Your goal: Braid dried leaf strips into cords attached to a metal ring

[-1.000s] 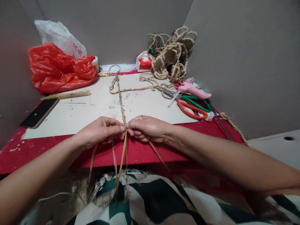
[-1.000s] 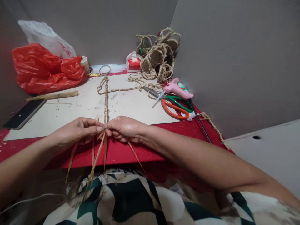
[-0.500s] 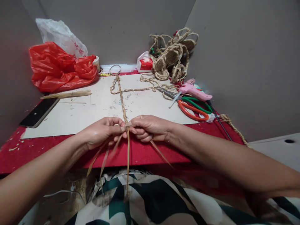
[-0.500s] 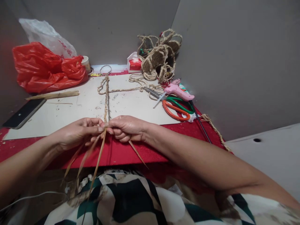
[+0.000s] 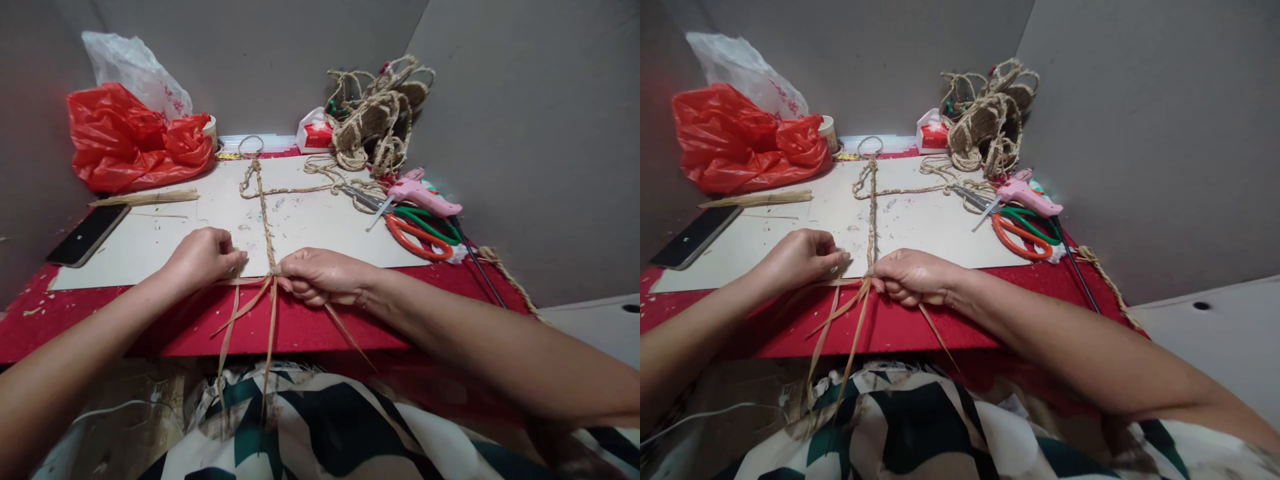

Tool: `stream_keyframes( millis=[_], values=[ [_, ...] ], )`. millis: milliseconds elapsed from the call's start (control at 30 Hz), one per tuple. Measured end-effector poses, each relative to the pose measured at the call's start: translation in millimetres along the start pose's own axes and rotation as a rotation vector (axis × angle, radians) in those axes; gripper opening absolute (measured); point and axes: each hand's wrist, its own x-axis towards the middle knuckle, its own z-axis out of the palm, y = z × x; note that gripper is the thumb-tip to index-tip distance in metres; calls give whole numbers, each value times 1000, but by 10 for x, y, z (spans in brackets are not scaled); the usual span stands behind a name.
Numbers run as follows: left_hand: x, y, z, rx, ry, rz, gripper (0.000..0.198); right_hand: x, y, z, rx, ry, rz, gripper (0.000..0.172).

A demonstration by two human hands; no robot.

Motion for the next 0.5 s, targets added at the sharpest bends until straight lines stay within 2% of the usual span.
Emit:
stream_keyframes(
  millis=[67, 167, 233, 333, 433, 500],
  values=[
    [23, -17, 7, 140, 0, 16, 21, 2, 2, -4, 1, -1, -3, 23],
    [39, -11, -7, 168, -80, 35, 14, 4, 3, -7, -6, 10, 9, 24],
    [34, 13, -66, 178, -58, 43, 13, 4, 4, -5, -8, 17, 8, 25],
    [-13, 79, -261, 95, 108, 72, 15, -2, 1, 4, -13, 19, 3, 27],
    [-127, 166, -554, -53, 259, 117, 16, -14, -8, 15, -16, 11, 0, 28],
    [-229, 211, -758, -44, 395, 87, 15, -20, -12, 19, -10, 8, -2, 28]
  ],
)
